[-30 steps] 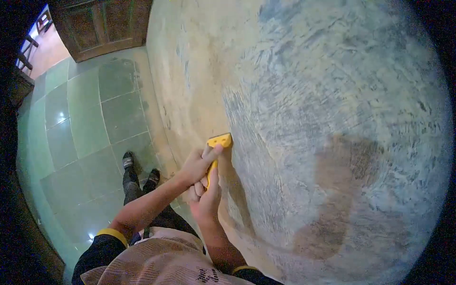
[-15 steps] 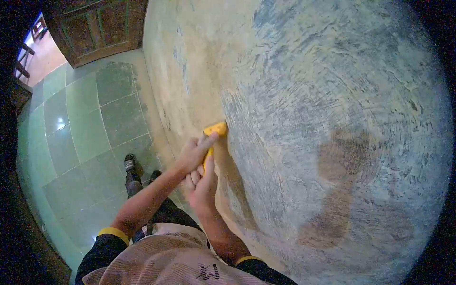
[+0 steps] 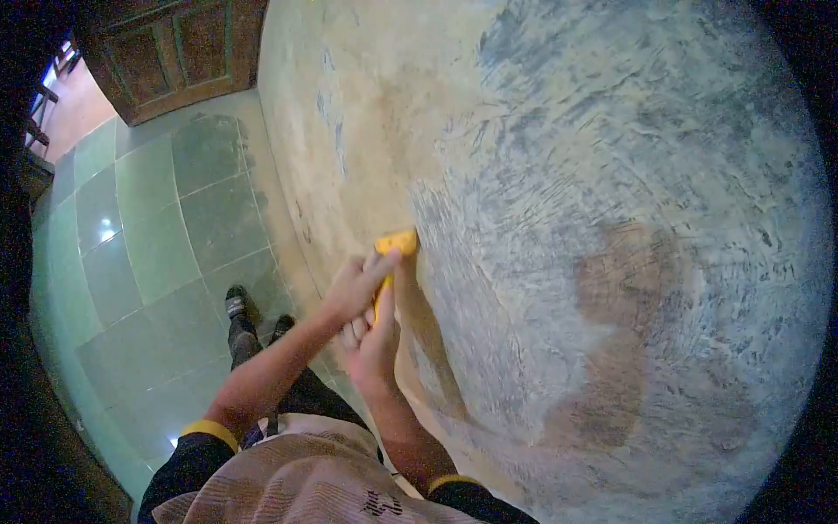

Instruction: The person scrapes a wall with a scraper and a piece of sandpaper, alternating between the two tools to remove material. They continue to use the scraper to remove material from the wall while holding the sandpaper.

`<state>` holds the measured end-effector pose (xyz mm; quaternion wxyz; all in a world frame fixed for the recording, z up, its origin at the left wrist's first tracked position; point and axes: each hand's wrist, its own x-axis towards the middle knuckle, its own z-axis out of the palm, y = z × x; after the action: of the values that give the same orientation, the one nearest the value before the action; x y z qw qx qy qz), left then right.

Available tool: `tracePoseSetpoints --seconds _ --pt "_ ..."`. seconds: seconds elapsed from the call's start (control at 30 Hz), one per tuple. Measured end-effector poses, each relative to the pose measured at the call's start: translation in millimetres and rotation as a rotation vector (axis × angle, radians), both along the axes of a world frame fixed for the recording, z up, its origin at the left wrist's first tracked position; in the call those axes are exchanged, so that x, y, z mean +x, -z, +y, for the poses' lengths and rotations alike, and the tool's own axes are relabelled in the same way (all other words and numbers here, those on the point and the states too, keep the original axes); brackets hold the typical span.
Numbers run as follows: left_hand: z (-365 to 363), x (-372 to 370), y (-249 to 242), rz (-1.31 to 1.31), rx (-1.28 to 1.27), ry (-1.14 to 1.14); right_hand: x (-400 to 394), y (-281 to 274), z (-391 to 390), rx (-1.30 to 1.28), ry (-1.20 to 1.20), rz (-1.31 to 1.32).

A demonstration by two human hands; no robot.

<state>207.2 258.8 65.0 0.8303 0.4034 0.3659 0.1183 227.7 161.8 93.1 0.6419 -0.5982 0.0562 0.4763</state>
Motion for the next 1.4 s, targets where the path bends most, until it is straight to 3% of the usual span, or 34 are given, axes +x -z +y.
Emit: tracePoseSetpoints --seconds 0.2,0.27,0.33,0.4,0.47,0.53,0.67,0.73,0.87,0.93,1.0,1.07,1.2,1.33,1.4 --pt "-3 -1 -5 -0.024 -0.009 0.006 -2 -8 -20 0.064 0.023 0.090" --pt "0 2 -3 -0.031 -0.038 -0.001 1 -11 16 -0.040 0.057 0.009" --pt "17 1 -10 -0.023 -0.025 -0.041 7 -6 35 0.120 -0.035 0.054" --pt "22 -2 -13 0.006 -0.020 -0.048 -9 -15 32 0.101 -0.009 0.024" --pt "-1 -3 6 -0.052 -0.041 0.043 -19 -20 8 0.063 0.059 0.093" --pt "-15 7 24 -0.090 0.141 0.007 -12 -15 3 -0.010 0.020 0.059" --pt "21 -13 5 0.014 -0.007 0.167 -24 5 16 0.010 0.096 0.076" --pt "9 -12 12 0.019 0.020 0.149 -24 5 12 0.013 0.153 0.114" --pt "-13 9 16 -0.092 0.117 -0.073 -5 -8 -2 0.024 -0.007 0.018" --pt "5 13 5 -0.115 -0.100 -0.103 10 -6 19 -0.030 0.024 -0.029" --pt "27 12 -4 -0.131 -0.152 -0.087 22 -5 42 0.087 -0.021 0.032" --pt "33 6 -5 -0.112 -0.086 -0.048 5 -14 41 0.099 -0.005 0.051" --pt "-6 19 29 -0.072 0.126 -0.183 -2 -20 21 0.041 0.007 0.093" --pt "39 2 0 -0.038 -0.126 0.014 5 -14 44 0.117 -0.001 0.176" --pt "22 -1 -5 -0.029 -0.042 -0.004 -7 -20 30 0.039 0.069 0.132"
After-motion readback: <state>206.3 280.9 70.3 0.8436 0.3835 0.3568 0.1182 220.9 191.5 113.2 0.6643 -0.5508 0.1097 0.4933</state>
